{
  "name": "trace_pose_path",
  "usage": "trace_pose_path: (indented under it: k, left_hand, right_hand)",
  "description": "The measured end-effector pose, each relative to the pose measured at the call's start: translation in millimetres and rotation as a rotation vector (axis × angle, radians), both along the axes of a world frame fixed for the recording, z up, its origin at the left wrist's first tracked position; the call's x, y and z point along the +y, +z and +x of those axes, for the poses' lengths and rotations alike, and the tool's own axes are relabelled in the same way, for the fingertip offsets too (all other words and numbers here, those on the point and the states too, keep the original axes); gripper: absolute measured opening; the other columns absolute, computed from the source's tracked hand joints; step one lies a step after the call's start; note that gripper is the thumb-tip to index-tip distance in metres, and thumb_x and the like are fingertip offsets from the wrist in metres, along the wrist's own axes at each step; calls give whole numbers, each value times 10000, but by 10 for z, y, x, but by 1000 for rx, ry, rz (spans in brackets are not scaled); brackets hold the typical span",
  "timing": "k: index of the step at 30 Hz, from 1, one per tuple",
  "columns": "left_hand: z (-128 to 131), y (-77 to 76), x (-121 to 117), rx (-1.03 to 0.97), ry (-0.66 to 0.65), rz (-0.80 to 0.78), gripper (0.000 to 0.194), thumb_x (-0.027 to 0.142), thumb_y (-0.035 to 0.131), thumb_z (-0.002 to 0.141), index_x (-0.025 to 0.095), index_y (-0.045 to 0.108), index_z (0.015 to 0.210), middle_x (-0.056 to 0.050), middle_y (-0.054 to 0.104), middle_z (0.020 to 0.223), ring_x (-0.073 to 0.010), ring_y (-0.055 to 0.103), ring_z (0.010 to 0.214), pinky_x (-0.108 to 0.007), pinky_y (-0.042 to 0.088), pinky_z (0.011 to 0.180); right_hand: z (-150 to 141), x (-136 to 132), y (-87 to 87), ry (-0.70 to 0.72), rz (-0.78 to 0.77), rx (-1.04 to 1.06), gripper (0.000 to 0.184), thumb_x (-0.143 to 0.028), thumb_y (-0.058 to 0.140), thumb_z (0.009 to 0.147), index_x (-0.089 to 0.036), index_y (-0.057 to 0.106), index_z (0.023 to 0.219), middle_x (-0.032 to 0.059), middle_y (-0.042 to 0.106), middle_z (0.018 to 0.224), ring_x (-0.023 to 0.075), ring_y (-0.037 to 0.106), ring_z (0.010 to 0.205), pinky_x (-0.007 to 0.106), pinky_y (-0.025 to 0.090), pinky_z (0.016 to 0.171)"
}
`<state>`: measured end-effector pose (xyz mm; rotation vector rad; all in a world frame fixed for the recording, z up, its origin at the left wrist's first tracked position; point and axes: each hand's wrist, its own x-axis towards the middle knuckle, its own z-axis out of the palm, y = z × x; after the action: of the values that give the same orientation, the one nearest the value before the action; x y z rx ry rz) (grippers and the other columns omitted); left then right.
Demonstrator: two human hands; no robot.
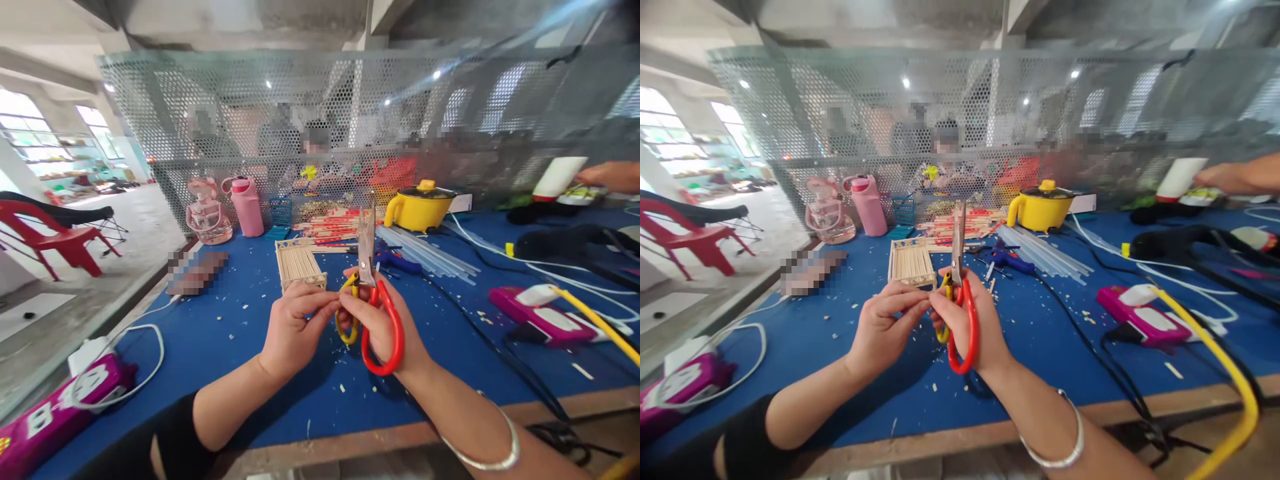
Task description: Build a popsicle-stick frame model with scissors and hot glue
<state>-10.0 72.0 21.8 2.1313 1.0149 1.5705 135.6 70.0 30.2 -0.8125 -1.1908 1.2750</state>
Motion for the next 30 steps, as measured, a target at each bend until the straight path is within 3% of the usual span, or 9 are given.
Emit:
trace_pose_path:
  k: [8,12,16,19,24,30]
  left_hand:
    - [-99,-26,-28,73,11,43,122,207,623,822,188,722,892,-30,729,815,-129,616,746,-246,468,710]
    - [-118,-8,-49,91,24,90,109,213,616,821,182,718,848,-32,723,803,-135,616,740,-252,468,713]
    - [-85,107,-79,-244,66,-251,139,298,635,805,183,709,823,-21,717,788,-121,615,714,-229,477,689]
    - [-56,193,-97,-501,-2,-477,183,337,655,779,167,701,828,-15,707,758,-109,603,699,-213,478,680]
    - [-34,210,-123,-559,-126,-544,176,314,644,788,145,692,766,13,643,665,-61,503,593,-165,424,582]
    - [-45,146,-135,-586,-182,-555,134,294,659,781,168,705,777,13,671,719,-65,523,633,-170,436,628]
  right_hand:
    - [-54,-62,-27,-67,100,-87,376,-258,693,724,-257,499,1046,-50,589,743,99,582,593,241,517,575]
    - [-50,-92,-57,-68,139,-145,340,-325,640,783,-286,461,1071,-55,540,746,89,539,560,231,477,524]
    - [2,-135,-58,-43,284,-400,360,-445,587,806,-275,455,1094,-22,512,820,110,506,646,245,446,557]
    - [22,-163,-45,-32,403,-660,468,-465,635,763,-256,449,1138,18,553,934,153,538,772,287,469,668]
    - [4,-175,-52,-63,573,-791,609,-482,679,726,-229,401,1205,71,559,1129,208,556,979,348,458,853]
    - [12,-181,-89,-175,668,-938,707,-531,688,693,-163,395,1221,132,526,1133,258,505,1023,422,436,884]
